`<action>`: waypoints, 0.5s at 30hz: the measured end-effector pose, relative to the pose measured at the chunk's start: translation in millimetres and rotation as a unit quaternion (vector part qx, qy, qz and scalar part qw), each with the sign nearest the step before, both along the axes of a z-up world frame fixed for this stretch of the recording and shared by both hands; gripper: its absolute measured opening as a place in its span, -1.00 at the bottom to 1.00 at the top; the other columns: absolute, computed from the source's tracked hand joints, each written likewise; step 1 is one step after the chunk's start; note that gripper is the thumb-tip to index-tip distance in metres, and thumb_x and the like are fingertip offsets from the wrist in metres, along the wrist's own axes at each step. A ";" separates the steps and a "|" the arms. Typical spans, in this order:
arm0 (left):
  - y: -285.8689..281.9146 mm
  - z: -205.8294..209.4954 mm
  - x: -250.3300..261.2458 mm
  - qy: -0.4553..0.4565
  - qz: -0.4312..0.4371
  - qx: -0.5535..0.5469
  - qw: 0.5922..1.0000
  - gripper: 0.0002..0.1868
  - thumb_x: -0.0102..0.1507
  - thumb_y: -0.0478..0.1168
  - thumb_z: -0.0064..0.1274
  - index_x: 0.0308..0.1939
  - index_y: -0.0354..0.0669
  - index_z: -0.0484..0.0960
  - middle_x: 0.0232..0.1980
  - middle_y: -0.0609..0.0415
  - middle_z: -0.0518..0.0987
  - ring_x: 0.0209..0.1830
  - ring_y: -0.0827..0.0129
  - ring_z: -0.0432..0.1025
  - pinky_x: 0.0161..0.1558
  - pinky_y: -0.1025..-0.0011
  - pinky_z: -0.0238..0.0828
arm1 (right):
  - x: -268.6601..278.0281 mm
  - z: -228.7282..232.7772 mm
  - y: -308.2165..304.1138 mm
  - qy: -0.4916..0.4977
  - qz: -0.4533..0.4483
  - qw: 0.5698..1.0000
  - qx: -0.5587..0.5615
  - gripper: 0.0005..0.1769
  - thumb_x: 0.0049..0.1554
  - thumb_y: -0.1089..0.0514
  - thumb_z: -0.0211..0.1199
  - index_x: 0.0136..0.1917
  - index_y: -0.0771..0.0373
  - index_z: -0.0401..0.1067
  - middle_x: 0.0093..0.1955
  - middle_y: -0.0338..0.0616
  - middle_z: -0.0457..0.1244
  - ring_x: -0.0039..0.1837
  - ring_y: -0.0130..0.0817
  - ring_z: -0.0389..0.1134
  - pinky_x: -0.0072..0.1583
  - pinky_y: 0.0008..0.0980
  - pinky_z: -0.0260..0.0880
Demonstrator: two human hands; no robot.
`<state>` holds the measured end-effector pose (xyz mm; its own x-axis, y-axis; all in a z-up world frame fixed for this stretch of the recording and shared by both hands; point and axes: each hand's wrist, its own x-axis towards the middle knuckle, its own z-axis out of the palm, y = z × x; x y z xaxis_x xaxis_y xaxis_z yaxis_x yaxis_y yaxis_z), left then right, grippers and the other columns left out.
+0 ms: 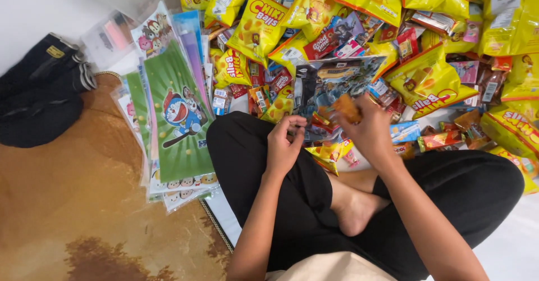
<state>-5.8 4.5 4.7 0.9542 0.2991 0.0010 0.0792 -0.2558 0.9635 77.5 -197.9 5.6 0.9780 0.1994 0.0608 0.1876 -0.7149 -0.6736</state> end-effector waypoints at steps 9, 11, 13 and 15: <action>0.2 -17.0 0.7 -0.019 0.039 0.040 0.998 -0.83 0.26 -0.36 0.19 -0.12 -0.02 0.66 -0.19 0.12 0.73 -0.32 0.34 0.63 -0.43 0.55 0.56 | -31.4 -10.7 27.4 0.016 0.069 0.982 -0.178 -0.71 0.04 -0.12 0.41 -0.11 0.06 0.49 -0.23 -0.15 0.36 -0.19 -0.07 0.48 -0.15 -0.14 0.51; -1.7 -19.2 1.9 -0.016 0.039 0.048 0.998 -0.84 0.26 -0.37 0.18 -0.12 -0.02 0.66 -0.19 0.12 0.72 -0.31 0.34 0.63 -0.42 0.53 0.56 | -33.2 -19.7 29.6 0.001 0.078 0.979 -0.189 -0.72 0.02 -0.11 0.43 -0.10 0.05 0.52 -0.20 -0.15 0.35 -0.16 -0.06 0.48 -0.14 -0.14 0.51; -2.1 -19.3 2.3 -0.015 0.035 0.057 0.998 -0.84 0.26 -0.37 0.17 -0.12 -0.02 0.65 -0.19 0.12 0.72 -0.30 0.34 0.64 -0.41 0.52 0.57 | -35.5 -23.9 31.9 -0.015 0.083 0.976 -0.200 -0.72 -0.01 -0.10 0.44 -0.09 0.05 0.54 -0.16 -0.15 0.35 -0.13 -0.05 0.48 -0.13 -0.14 0.52; -2.1 -19.3 1.1 -0.003 0.039 0.064 0.997 -0.84 0.26 -0.37 0.17 -0.11 -0.05 0.65 -0.19 0.10 0.72 -0.29 0.33 0.64 -0.42 0.50 0.58 | -37.3 -25.6 33.5 -0.041 0.093 0.964 -0.247 -0.64 -0.07 -0.13 0.49 -0.07 0.03 0.54 -0.09 -0.22 0.32 -0.01 -0.15 0.45 -0.04 -0.24 0.52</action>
<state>-4.7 2.5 -14.6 0.9282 0.3687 0.0496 0.0974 -0.3695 0.9241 40.2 -164.4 -20.0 0.9183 0.3957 -0.0106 0.3820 -0.8930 -0.2380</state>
